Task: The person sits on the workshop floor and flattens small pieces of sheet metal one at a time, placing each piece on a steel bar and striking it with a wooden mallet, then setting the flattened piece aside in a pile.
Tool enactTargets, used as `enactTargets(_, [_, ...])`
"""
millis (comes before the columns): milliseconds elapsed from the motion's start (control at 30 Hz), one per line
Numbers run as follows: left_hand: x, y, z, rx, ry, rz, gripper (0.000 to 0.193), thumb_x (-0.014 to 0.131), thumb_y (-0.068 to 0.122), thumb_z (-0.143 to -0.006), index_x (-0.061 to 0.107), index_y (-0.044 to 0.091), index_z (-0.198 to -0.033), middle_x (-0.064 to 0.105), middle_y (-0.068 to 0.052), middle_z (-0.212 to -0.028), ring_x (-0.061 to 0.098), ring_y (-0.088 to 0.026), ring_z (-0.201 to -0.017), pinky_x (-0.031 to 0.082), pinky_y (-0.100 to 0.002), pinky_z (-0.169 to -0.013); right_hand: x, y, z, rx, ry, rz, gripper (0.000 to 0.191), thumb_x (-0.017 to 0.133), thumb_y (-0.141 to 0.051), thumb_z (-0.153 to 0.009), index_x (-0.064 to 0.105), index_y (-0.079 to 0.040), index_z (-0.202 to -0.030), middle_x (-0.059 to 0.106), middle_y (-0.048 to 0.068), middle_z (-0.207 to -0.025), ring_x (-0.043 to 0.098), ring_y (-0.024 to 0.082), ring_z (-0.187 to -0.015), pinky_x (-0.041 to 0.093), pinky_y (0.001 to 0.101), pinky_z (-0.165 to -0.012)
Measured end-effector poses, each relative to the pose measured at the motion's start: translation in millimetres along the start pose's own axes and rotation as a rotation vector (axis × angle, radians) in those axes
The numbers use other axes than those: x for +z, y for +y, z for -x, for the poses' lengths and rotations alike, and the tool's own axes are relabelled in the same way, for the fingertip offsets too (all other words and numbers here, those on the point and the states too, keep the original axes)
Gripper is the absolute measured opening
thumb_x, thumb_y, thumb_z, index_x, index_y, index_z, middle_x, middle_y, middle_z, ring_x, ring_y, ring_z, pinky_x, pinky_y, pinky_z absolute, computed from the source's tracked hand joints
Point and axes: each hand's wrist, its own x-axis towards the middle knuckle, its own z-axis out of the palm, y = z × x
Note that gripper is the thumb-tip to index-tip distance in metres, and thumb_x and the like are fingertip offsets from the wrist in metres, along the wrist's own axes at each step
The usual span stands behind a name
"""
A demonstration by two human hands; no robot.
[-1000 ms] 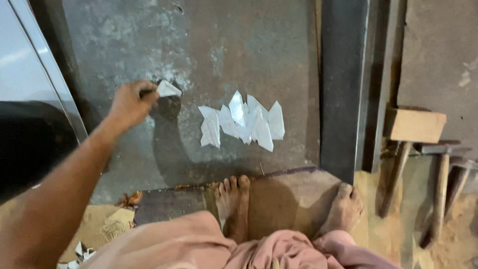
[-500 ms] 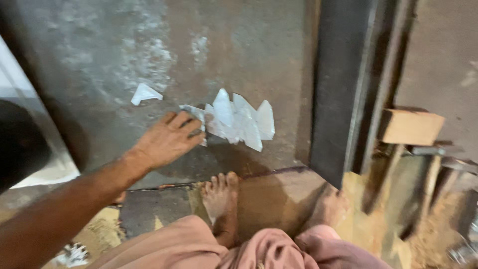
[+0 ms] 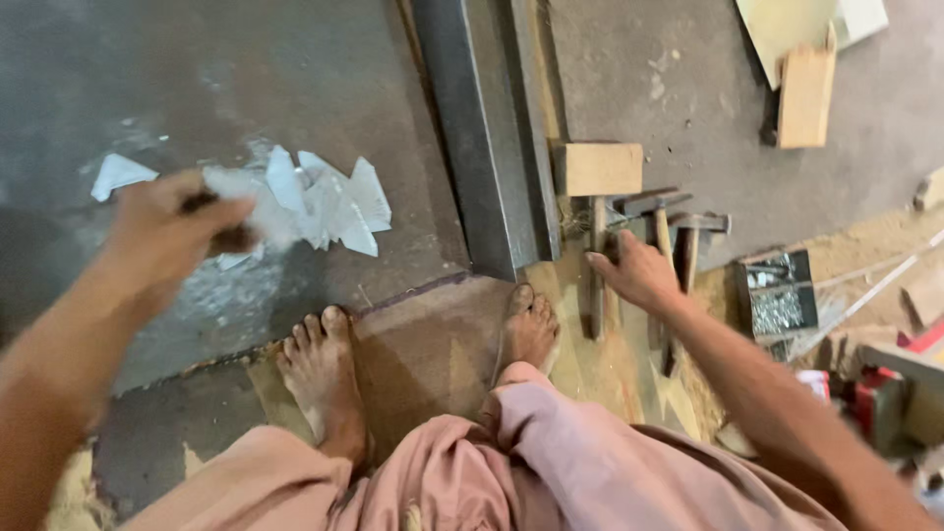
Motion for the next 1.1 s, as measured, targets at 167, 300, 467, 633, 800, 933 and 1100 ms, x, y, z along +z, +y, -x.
enactTargets(167, [72, 61, -13, 0.168, -0.084, 0.87, 0.015, 0.067, 0.018, -0.1, 0.063, 0.004, -0.105, 0.072, -0.01, -0.091, 0.075, -0.02, -0.079, 0.067, -0.036, -0.077, 17, -40, -15, 0.135, 0.121, -0.442, 0.037, 0.067, -0.032, -0.094, 0.062, -0.001, -0.112, 0.071, 0.023, -0.089, 0.069, 0.038, -0.079, 0.054, 0.0474, -0.071])
enactTargets(300, [126, 100, -52, 0.184, -0.201, 0.829, 0.014, 0.064, 0.016, -0.099, 0.07, 0.005, -0.104, 0.073, -0.007, -0.091, 0.069, -0.015, -0.074, 0.058, -0.032, -0.064, -31, -61, 9, 0.339, 0.057, -0.951, 0.03, 0.06, -0.031, -0.107, 0.058, -0.001, -0.11, 0.06, 0.009, -0.078, 0.055, 0.021, -0.061, 0.048, 0.0408, -0.052])
enactTargets(467, [171, 108, -96, 0.13, -0.182, 0.802, 0.012, 0.064, 0.015, -0.099, 0.066, 0.005, -0.104, 0.075, -0.006, -0.097, 0.073, -0.016, -0.08, 0.062, -0.032, -0.068, -93, -87, 65, -0.044, 0.63, -1.209, 0.02, 0.055, -0.022, -0.116, 0.051, -0.003, -0.111, 0.058, 0.009, -0.086, 0.058, 0.018, -0.072, 0.051, 0.0384, -0.066])
enactTargets(633, [182, 108, -117, 0.151, -0.218, 0.828, 0.011, 0.061, 0.014, -0.1, 0.066, 0.005, -0.105, 0.075, -0.008, -0.101, 0.075, -0.018, -0.086, 0.062, -0.033, -0.07, -76, -132, 43, -0.316, 0.45, -1.692, 0.01, 0.056, -0.017, -0.109, 0.054, -0.007, -0.106, 0.063, 0.007, -0.101, 0.069, 0.02, -0.097, 0.057, 0.0386, -0.095])
enactTargets(800, [193, 109, -123, 0.095, -0.202, 0.778, 0.013, 0.06, 0.014, -0.099, 0.064, 0.005, -0.107, 0.076, -0.007, -0.103, 0.077, -0.017, -0.089, 0.064, -0.032, -0.072, -22, -122, 28, 0.052, 0.283, -0.943, 0.019, 0.056, -0.019, -0.103, 0.055, -0.003, -0.114, 0.063, 0.009, -0.08, 0.061, 0.021, -0.068, 0.052, 0.0355, -0.061])
enactTargets(933, [196, 104, -126, 0.157, -0.229, 0.796, 0.015, 0.061, 0.015, -0.101, 0.065, 0.003, -0.108, 0.075, -0.009, -0.101, 0.075, -0.017, -0.087, 0.065, -0.032, -0.073, -17, -90, 38, 0.061, 0.305, -0.642, 0.023, 0.056, -0.022, -0.105, 0.061, -0.001, -0.113, 0.061, 0.011, -0.071, 0.059, 0.019, -0.06, 0.048, 0.0347, -0.056])
enactTargets(1100, [192, 103, -128, 0.179, -0.232, 0.737, 0.014, 0.061, 0.014, -0.102, 0.063, 0.0, -0.104, 0.076, -0.01, -0.099, 0.077, -0.018, -0.087, 0.066, -0.033, -0.073, -20, -84, 49, -0.129, 0.509, -0.639, 0.023, 0.047, -0.021, -0.11, 0.052, -0.001, -0.101, 0.058, 0.005, -0.069, 0.059, 0.014, -0.059, 0.046, 0.0347, -0.055])
